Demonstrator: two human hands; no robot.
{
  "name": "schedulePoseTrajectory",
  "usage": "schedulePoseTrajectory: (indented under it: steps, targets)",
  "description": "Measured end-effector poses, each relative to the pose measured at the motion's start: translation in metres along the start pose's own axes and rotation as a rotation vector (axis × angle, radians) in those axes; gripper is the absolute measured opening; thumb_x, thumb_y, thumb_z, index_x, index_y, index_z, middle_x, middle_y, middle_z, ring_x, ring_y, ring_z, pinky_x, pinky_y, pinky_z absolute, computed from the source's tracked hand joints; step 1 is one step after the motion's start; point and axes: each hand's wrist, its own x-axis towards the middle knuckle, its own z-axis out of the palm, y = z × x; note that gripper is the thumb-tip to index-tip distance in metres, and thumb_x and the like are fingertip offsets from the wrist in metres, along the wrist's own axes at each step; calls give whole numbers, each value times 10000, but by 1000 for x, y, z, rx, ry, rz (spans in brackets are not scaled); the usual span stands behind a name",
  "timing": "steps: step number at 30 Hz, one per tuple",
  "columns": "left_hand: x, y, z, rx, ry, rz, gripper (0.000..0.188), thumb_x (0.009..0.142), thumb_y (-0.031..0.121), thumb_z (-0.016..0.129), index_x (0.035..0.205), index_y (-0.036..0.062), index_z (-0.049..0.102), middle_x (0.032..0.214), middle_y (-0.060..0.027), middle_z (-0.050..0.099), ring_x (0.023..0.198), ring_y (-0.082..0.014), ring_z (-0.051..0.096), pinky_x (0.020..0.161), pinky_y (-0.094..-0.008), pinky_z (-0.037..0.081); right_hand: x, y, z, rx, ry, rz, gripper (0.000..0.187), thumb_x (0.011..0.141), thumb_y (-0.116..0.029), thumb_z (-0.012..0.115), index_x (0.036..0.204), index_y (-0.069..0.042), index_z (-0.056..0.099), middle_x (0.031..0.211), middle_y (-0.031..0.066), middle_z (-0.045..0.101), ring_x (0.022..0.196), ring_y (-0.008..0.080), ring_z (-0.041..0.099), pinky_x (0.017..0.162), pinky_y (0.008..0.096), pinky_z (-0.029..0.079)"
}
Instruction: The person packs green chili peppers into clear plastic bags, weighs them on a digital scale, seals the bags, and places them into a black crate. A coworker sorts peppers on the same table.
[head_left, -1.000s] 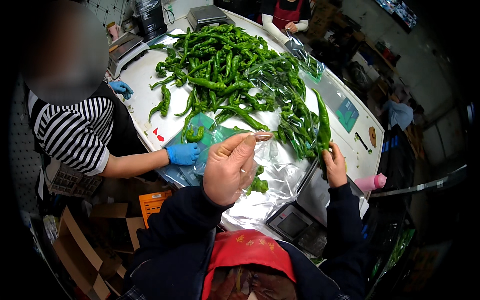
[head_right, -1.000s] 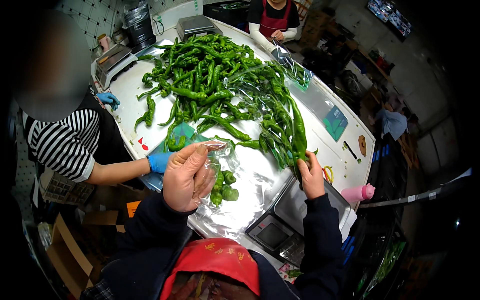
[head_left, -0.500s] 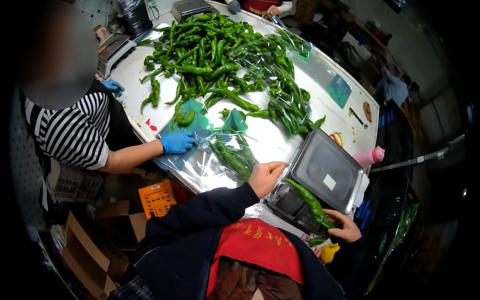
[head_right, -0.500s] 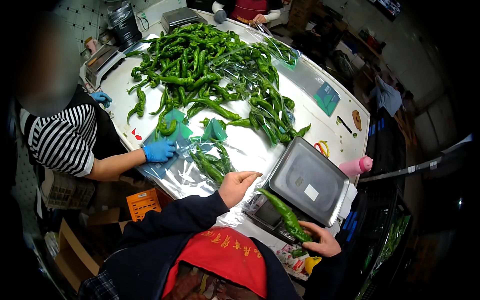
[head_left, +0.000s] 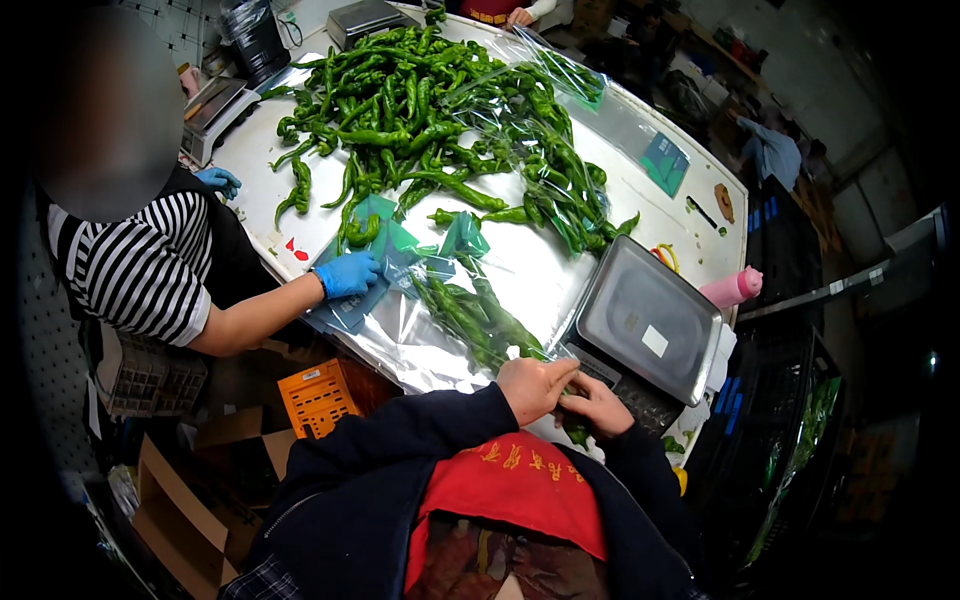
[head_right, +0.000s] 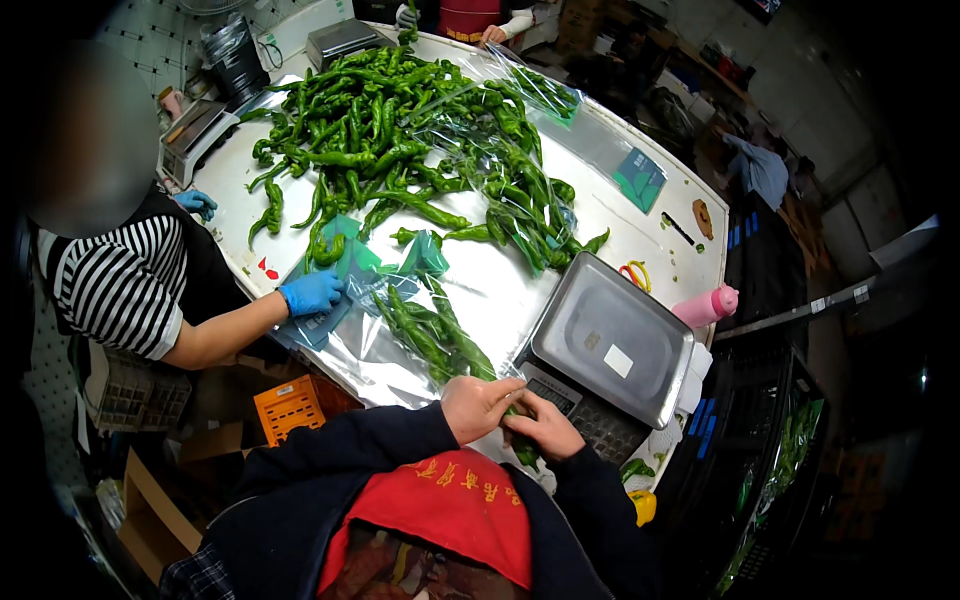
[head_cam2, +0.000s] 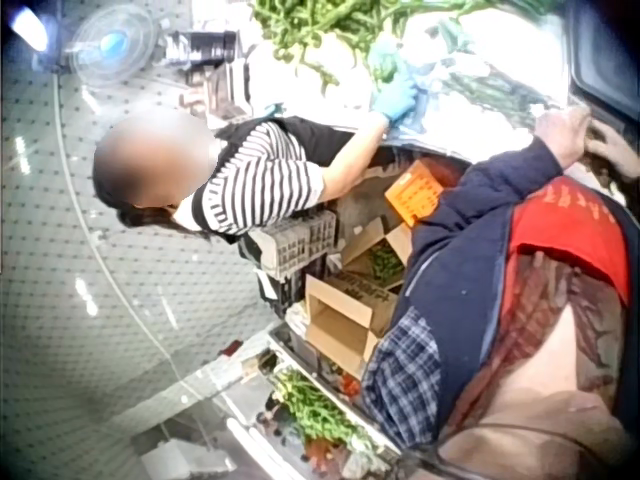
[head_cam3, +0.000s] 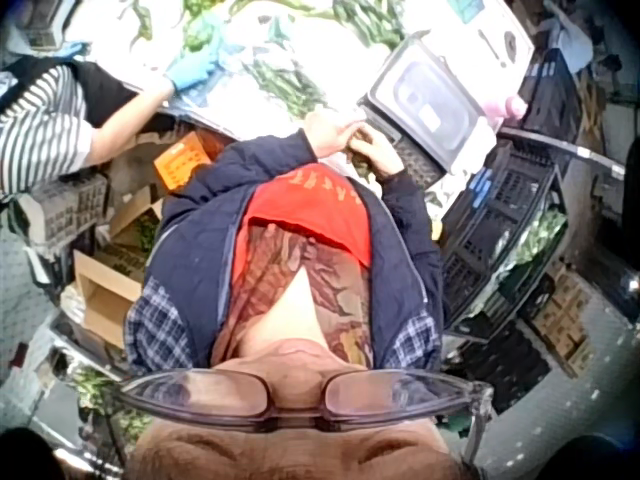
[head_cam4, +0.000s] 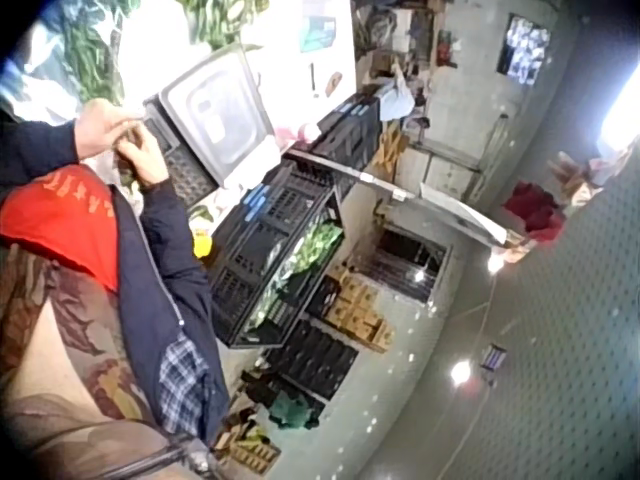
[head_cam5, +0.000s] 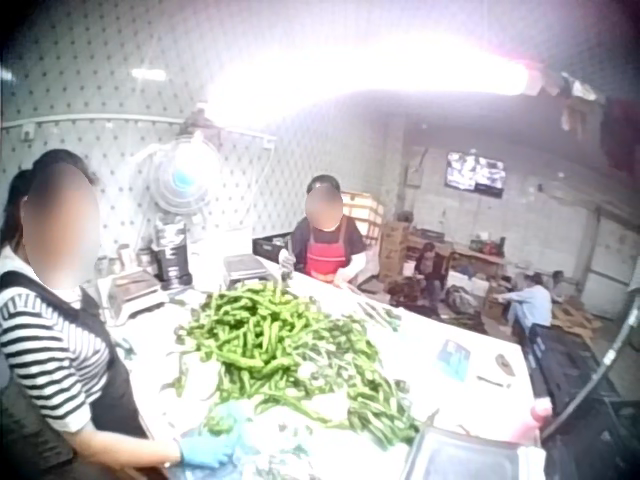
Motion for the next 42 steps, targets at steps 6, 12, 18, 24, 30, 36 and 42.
schedulePoseTrajectory:
  steps: [6, 12, 18, 24, 30, 36, 42]
  targets:
    - [-1, -6, -7, 3, 60, 15, 174, 884, 164, 595, 1010, 90, 690, 716, -186, 644, 649, -349, 649, 581, -403, 522, 87, 41, 16, 123, 48, -224, 653, 848, -7, 588, 1449, -11, 334, 1124, 84, 597, 969, 113, 559, 826, 254, 465]
    - [1, -4, -17, -135, 197, 34, 165, 856, 125, 625, 986, 59, 702, 746, -186, 660, 704, -350, 657, 654, -396, 526, 114, 33, 31, -209, 102, -331, 605, 857, -17, 582, 1424, -8, 369, 1087, 85, 613, 947, 123, 569, 821, 251, 469]
    - [7, 11, -32, -52, 148, -7, 160, 872, 126, 614, 974, 38, 699, 766, -195, 661, 696, -352, 654, 669, -384, 520, 129, 13, 37, -332, 87, -358, 560, 867, -28, 575, 1399, -5, 403, 1049, 87, 629, 926, 134, 580, 817, 247, 472]
    - [7, -4, -43, -197, 200, -53, 167, 872, 108, 610, 995, 36, 697, 764, -206, 659, 695, -352, 662, 633, -374, 531, 116, 9, 27, -633, -15, -419, 548, 866, -62, 574, 1388, -15, 411, 1138, 143, 627, 957, 170, 610, 823, 289, 491]
    - [0, 3, -27, -145, 106, -81, 174, 890, 173, 609, 985, 74, 715, 748, -201, 659, 695, -354, 661, 642, -387, 532, 135, 30, 36, -216, 155, -132, 541, 905, -89, 525, 1415, -9, 363, 1143, 162, 597, 1012, 187, 583, 880, 324, 477]
    - [5, -4, -26, -163, 180, -100, 174, 888, 162, 615, 999, 67, 710, 780, -202, 669, 730, -345, 667, 665, -377, 535, 174, 12, 35, -491, 149, -195, 558, 869, -104, 536, 1399, 3, 394, 1066, 170, 602, 855, 175, 598, 768, 305, 481]
    - [15, 4, -58, -218, 207, -43, 159, 883, 74, 621, 998, -15, 687, 847, -201, 687, 780, -302, 698, 681, -331, 540, 163, -3, 41, -632, 125, -356, 525, 898, -131, 531, 1398, -22, 411, 1173, 142, 581, 1058, 234, 561, 937, 352, 437]
